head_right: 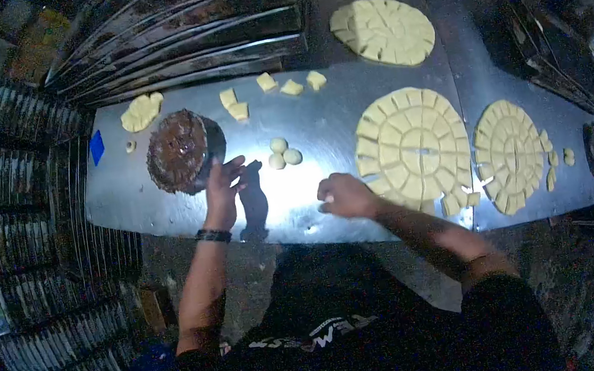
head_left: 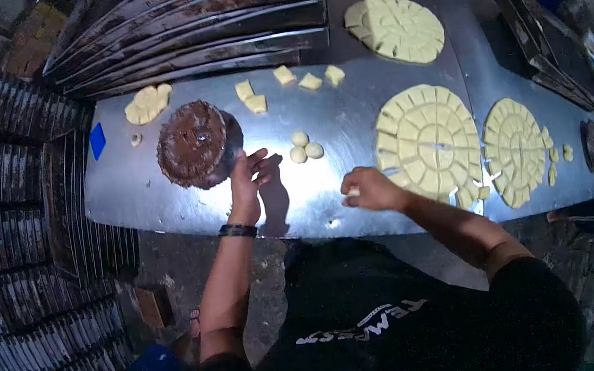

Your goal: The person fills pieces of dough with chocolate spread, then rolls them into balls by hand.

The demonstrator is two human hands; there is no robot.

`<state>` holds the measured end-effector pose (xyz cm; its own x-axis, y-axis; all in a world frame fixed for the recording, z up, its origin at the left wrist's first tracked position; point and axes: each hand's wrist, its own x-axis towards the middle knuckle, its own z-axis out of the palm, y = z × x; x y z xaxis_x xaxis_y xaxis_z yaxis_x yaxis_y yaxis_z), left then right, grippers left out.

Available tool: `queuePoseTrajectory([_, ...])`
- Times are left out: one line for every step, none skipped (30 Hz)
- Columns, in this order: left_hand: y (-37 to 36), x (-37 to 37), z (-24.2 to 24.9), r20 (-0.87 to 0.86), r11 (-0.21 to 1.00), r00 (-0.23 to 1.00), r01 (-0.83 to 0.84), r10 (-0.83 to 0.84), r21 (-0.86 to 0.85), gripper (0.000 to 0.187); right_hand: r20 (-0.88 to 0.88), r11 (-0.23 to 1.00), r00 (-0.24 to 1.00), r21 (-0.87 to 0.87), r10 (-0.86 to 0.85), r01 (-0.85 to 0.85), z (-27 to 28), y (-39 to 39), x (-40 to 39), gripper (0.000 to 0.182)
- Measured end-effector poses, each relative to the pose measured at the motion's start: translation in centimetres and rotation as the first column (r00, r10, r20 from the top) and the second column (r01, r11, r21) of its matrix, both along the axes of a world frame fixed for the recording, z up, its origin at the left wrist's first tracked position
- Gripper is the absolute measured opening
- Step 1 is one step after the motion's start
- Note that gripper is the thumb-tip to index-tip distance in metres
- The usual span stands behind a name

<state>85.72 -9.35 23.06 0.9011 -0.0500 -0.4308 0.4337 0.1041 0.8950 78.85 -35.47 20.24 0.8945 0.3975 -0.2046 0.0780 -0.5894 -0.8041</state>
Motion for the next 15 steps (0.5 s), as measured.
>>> queuePoseTrajectory([-0.4,1.2,-0.8,-0.013,0.999,0.999,0.043,-0.043,0.001,0.067,-0.326,0.965,0.937,0.182,-0.123,0.19,0.6,0.1,2.1,0.021])
queuePoseTrajectory([-0.7,2.5,-1.6,0.0,0.991,0.991,0.132,-0.132,0.026,0.081,-0.288,0.918,0.926,0.24,-0.244,0.316,0.4,0.8,4.6,0.025])
queuePoseTrajectory([-1.0,3.8,-2.3,-0.035,0.984,0.984,0.177,-0.176,0.028,0.082,-0.167,0.905,0.925,0.207,-0.341,0.371,0.5,1.1,6.9,0.026])
queuePoseTrajectory([-1.4,5.0,-3.1,-0.034,0.974,0.975,0.223,-0.222,0.037,0.083,0.076,0.894,0.895,0.132,-0.44,0.428,1.0,2.1,9.0,0.029])
queuePoseTrajectory([-1.9,6.0,-3.2,-0.037,0.961,0.962,0.271,-0.27,0.046,0.085,0.318,0.862,0.808,0.072,-0.496,0.501,1.3,3.0,10.3,0.033])
queuePoseTrajectory([-2.2,6.8,-3.5,-0.034,0.946,0.95,0.312,-0.31,0.086,0.086,0.284,0.877,0.838,0.029,-0.467,0.479,0.2,3.5,10.9,0.036])
queuePoseTrajectory([-2.8,7.1,-3.5,-0.04,0.928,0.936,0.352,-0.35,0.123,0.087,0.24,0.89,0.866,-0.019,-0.438,0.456,-1.8,4.1,11.1,0.04])
queuePoseTrajectory([-2.7,7.5,-4.4,-0.026,0.914,0.917,0.398,-0.397,0.077,0.083,0.191,0.9,0.892,-0.069,-0.411,0.429,-2.3,4.9,11.2,0.044])
queuePoseTrajectory([-2.7,7.9,-5.5,-0.012,0.896,0.897,0.443,-0.443,0.03,0.079,0.211,0.928,0.926,-0.14,-0.312,0.344,-2.7,4.8,11.2,0.049])
queuePoseTrajectory([-2.3,8.2,-5.8,-0.035,0.865,0.864,0.5,-0.502,-0.042,0.075,0.214,0.942,0.954,-0.217,-0.21,0.256,-1.6,4.7,10.7,0.053])
queuePoseTrajectory([-1.9,8.2,-5.9,-0.055,0.823,0.823,0.557,-0.565,-0.116,0.072,0.203,0.941,0.973,-0.293,-0.112,0.169,-0.1,5.2,10.1,0.058])
queuePoseTrajectory([-1.8,8.1,-5.4,-0.034,0.815,0.819,0.564,-0.573,-0.133,0.069,0.251,0.878,0.956,-0.409,-0.154,0.249,2.5,6.6,8.9,0.064])
queuePoseTrajectory([-1.7,7.8,-5.1,-0.013,0.805,0.813,0.574,-0.582,-0.149,0.067,0.277,0.859,0.922,-0.364,-0.269,0.36,1.9,7.8,8.2,0.063])
queuePoseTrajectory([-1.8,7.7,-6.0,0.065,0.766,0.803,0.586,-0.592,-0.264,0.065,0.3,0.827,0.875,-0.314,-0.38,0.466,0.7,8.9,7.6,0.062])
queuePoseTrajectory([-2.0,8.0,-7.6,0.133,0.742,0.77,0.637,-0.624,-0.208,0.061,0.335,0.785,0.813,-0.253,-0.477,0.565,0.0,10.0,7.8,0.06])
